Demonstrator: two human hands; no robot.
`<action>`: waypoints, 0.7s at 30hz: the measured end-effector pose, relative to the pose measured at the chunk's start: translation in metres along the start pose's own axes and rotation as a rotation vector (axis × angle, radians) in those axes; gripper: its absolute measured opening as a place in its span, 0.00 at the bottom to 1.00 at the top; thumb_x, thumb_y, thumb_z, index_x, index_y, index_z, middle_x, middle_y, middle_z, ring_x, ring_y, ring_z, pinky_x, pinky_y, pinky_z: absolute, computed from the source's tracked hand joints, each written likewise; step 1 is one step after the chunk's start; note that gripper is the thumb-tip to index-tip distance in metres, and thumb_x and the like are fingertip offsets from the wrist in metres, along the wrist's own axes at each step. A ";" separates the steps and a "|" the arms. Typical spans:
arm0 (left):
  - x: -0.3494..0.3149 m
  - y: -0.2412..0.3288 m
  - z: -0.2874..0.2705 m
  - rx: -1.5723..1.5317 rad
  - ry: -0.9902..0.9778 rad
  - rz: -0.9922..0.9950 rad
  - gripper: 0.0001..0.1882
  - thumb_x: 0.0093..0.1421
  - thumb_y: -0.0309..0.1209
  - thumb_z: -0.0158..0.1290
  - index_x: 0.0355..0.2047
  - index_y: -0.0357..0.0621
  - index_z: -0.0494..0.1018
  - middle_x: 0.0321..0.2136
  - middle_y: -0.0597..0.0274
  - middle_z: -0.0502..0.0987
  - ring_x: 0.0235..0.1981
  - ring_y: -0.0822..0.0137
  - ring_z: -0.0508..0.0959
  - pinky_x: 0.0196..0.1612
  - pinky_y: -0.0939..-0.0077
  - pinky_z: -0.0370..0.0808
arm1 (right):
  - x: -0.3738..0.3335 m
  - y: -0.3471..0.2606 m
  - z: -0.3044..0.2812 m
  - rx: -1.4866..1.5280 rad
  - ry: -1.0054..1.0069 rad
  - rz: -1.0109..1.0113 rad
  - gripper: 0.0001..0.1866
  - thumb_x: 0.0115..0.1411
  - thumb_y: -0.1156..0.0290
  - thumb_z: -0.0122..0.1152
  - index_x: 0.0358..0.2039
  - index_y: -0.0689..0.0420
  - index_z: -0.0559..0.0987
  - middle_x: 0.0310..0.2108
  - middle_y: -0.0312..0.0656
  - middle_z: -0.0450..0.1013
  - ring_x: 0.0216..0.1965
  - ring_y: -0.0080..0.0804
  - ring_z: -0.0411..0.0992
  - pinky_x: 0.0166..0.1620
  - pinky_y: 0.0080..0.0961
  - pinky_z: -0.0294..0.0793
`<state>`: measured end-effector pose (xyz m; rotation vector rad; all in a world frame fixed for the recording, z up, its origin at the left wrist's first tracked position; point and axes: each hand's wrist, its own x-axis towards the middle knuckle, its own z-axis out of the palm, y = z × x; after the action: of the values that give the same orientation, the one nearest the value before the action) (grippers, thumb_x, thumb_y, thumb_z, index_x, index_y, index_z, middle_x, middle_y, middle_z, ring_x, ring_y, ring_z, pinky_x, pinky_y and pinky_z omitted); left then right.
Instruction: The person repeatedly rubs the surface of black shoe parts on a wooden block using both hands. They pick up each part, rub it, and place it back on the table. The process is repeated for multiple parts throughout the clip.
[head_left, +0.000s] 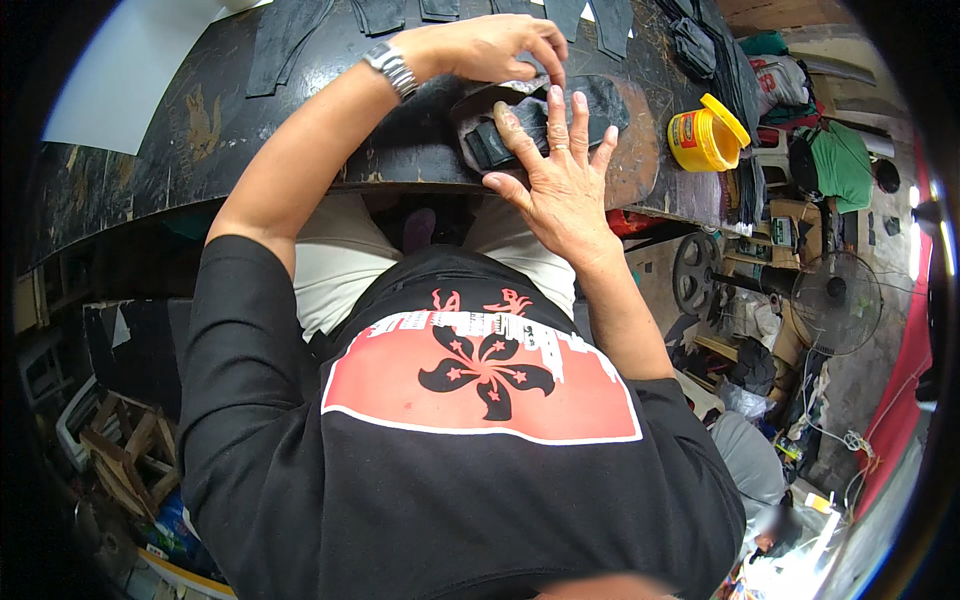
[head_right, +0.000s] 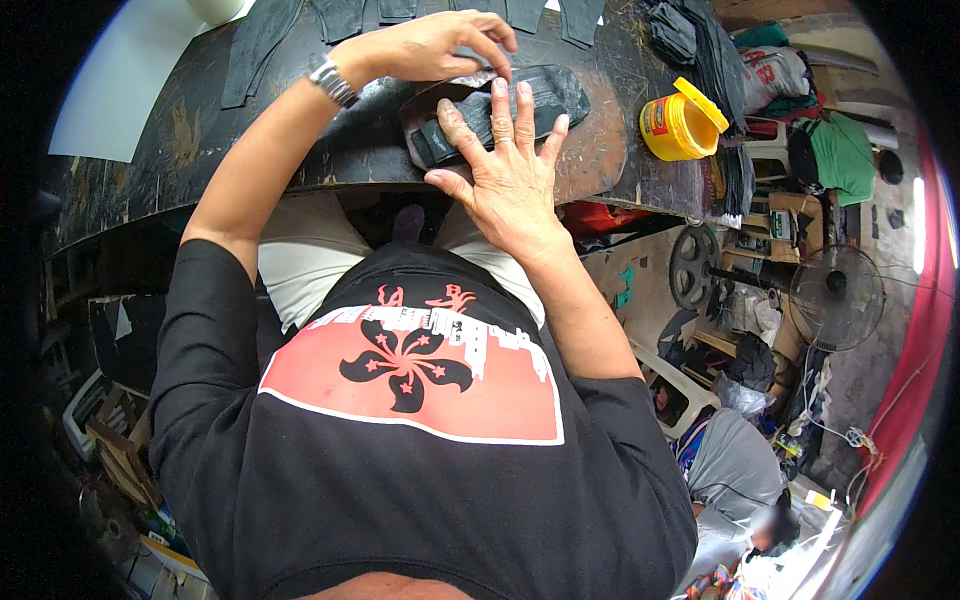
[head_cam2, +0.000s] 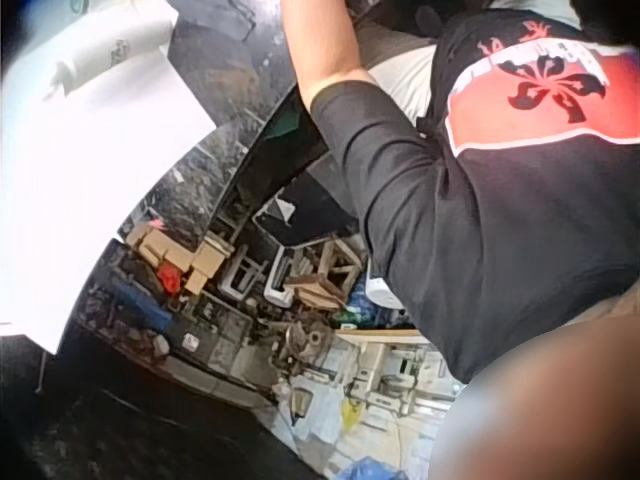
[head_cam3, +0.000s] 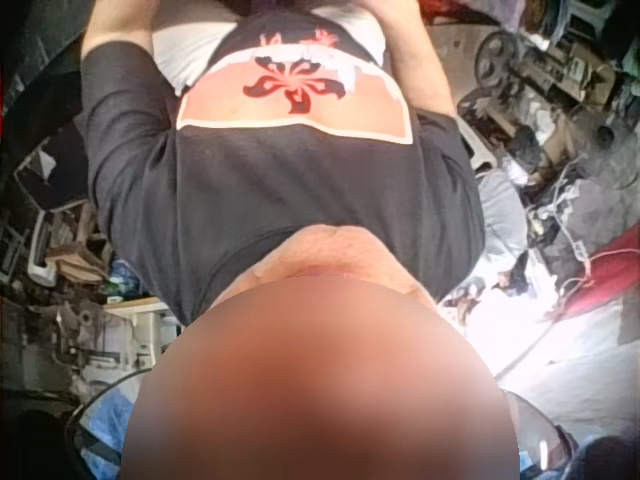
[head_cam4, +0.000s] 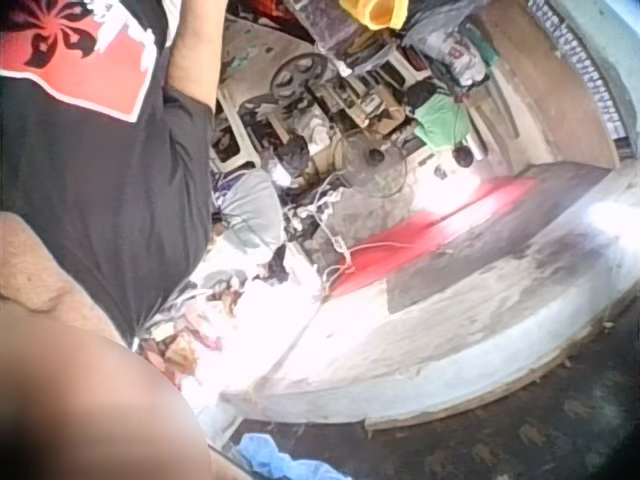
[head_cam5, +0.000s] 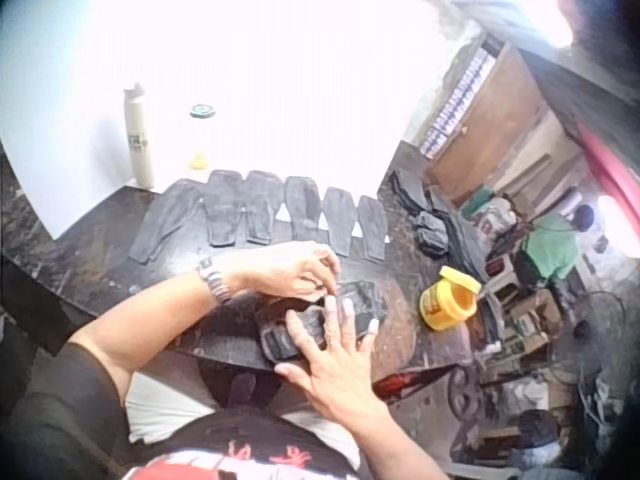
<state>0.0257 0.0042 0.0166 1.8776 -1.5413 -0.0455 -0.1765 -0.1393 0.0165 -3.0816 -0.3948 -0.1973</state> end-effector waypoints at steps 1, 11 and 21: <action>0.006 -0.002 0.004 -0.018 -0.016 0.000 0.15 0.58 0.22 0.54 0.41 0.52 0.86 0.51 0.54 0.76 0.55 0.54 0.76 0.62 0.62 0.72 | 0.000 -0.001 0.000 0.004 0.009 -0.009 0.37 0.62 0.31 0.48 0.70 0.27 0.63 0.76 0.55 0.37 0.77 0.55 0.29 0.66 0.78 0.28; 0.000 -0.010 0.026 0.070 0.014 -0.045 0.13 0.61 0.24 0.55 0.42 0.50 0.85 0.56 0.60 0.75 0.57 0.55 0.73 0.59 0.61 0.74 | 0.005 -0.001 -0.003 0.005 -0.007 -0.106 0.34 0.62 0.33 0.49 0.68 0.24 0.66 0.77 0.47 0.40 0.77 0.51 0.29 0.66 0.79 0.32; -0.004 -0.012 0.027 0.158 0.003 -0.022 0.14 0.66 0.27 0.52 0.48 0.56 0.83 0.58 0.63 0.74 0.61 0.59 0.70 0.65 0.56 0.65 | 0.009 0.005 -0.012 -0.015 -0.045 -0.199 0.31 0.61 0.34 0.50 0.65 0.21 0.70 0.77 0.40 0.43 0.78 0.48 0.31 0.69 0.73 0.29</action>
<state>0.0230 -0.0050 -0.0118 2.0157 -1.5616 0.0711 -0.1682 -0.1426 0.0299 -3.0628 -0.7063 -0.1366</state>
